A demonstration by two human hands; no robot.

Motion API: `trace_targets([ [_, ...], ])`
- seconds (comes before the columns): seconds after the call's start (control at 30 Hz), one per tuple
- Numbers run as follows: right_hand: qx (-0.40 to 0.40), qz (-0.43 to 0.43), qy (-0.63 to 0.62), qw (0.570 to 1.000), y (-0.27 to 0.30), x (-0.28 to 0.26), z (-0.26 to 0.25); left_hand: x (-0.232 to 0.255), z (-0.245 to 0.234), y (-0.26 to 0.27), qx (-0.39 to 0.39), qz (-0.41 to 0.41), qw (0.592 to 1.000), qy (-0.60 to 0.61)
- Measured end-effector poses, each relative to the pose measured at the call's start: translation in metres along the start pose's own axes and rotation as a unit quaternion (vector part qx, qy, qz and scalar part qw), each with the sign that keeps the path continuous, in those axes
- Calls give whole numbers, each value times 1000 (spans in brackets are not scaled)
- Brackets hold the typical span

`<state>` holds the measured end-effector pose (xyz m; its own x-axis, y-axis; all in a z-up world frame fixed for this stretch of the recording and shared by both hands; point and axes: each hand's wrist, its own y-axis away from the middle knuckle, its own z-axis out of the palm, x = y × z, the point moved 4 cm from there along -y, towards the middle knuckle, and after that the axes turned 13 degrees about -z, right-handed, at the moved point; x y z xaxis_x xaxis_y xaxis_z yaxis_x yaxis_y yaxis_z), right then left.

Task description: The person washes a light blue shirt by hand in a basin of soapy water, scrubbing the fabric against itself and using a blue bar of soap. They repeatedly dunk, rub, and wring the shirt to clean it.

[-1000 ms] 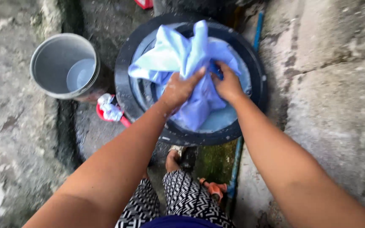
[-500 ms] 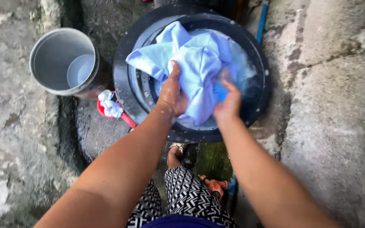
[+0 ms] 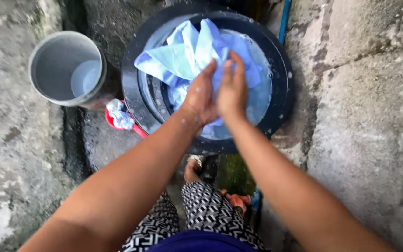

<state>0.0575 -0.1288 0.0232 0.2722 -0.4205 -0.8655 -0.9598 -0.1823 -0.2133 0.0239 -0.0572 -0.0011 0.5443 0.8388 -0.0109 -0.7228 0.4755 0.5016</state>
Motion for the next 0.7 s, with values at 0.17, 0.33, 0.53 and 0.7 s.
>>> trace_targets([
  [0.17,-9,26,-103,994,-56,43,-24,15,33,50,-124,45,991,32],
  [0.33,-272,39,-251,928,-41,103,-29,47,30,75,-130,81,988,34],
  [0.53,-213,131,-405,880,-40,18,-42,66,-6,64,31,125,985,114],
  [0.7,13,-180,-41,983,4,-91,5,30,-57,-31,-26,101,990,96],
])
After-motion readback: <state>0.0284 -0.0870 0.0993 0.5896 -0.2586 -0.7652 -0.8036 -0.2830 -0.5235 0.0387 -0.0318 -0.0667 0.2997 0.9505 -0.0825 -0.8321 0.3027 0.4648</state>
